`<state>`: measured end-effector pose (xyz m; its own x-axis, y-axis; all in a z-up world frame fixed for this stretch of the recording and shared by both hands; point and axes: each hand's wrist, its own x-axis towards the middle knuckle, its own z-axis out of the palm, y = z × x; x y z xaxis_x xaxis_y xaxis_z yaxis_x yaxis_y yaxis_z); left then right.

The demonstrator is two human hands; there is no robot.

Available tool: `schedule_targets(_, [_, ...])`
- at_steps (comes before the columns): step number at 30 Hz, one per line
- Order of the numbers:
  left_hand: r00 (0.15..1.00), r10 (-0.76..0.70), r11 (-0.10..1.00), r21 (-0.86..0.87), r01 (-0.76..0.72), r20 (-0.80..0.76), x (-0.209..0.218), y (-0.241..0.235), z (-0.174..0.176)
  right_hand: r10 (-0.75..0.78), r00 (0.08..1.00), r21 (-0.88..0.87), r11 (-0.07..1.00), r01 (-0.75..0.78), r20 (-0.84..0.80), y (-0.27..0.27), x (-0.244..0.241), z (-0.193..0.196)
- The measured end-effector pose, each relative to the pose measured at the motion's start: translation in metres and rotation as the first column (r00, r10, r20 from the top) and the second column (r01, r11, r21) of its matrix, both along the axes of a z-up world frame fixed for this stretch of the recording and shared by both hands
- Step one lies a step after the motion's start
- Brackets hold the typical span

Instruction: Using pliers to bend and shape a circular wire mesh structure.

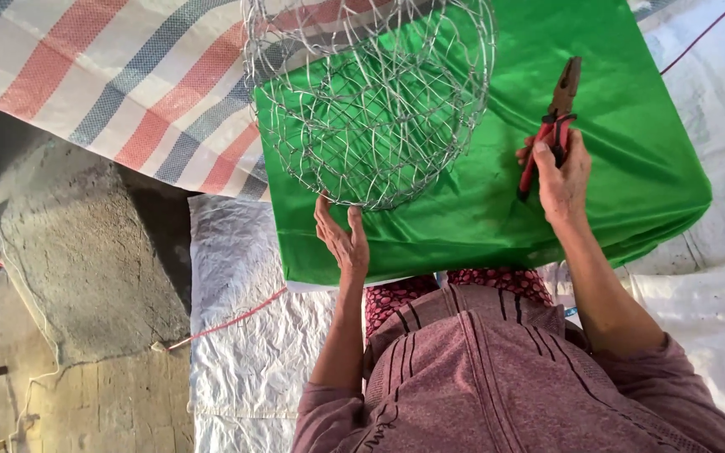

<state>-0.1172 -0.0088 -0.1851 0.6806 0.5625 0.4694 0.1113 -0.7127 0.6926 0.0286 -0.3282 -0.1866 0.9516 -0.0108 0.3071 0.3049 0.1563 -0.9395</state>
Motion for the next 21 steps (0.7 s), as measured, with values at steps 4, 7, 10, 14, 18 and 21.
schedule_targets(4, [1.000, 0.003, 1.000, 0.019, -0.003, -0.004, 0.000, 0.001, -0.002, -0.007, 0.999, 0.011, 1.000, 0.007, -0.033, 0.001, -0.001, 0.001])
schedule_targets(7, [1.000, 0.003, 1.000, 0.025, -0.003, 0.004, -0.001, 0.004, -0.007, -0.009, 1.000, 0.007, 1.000, 0.009, -0.025, 0.001, -0.004, 0.003])
schedule_targets(10, [0.997, 0.009, 1.000, -0.022, -0.007, 0.071, 0.000, 0.009, -0.012, -0.007, 1.000, 0.006, 1.000, 0.007, -0.017, 0.001, -0.004, 0.009])
schedule_targets(14, [0.981, 0.092, 0.996, -0.018, -0.090, 0.172, -0.011, 0.010, 0.008, 0.003, 0.993, 0.105, 0.994, 0.009, -0.117, 0.004, -0.005, 0.027])
schedule_targets(18, [0.958, 0.069, 0.997, 0.021, -0.078, 0.278, 0.003, 0.004, 0.080, 0.032, 0.995, 0.106, 0.994, -0.022, -0.097, 0.007, 0.011, 0.070])
schedule_targets(21, [0.934, 0.009, 0.993, 0.108, -0.052, 0.358, 0.024, 0.001, 0.132, 0.112, 0.994, -0.033, 0.993, -0.112, 0.017, 0.007, 0.066, 0.094])
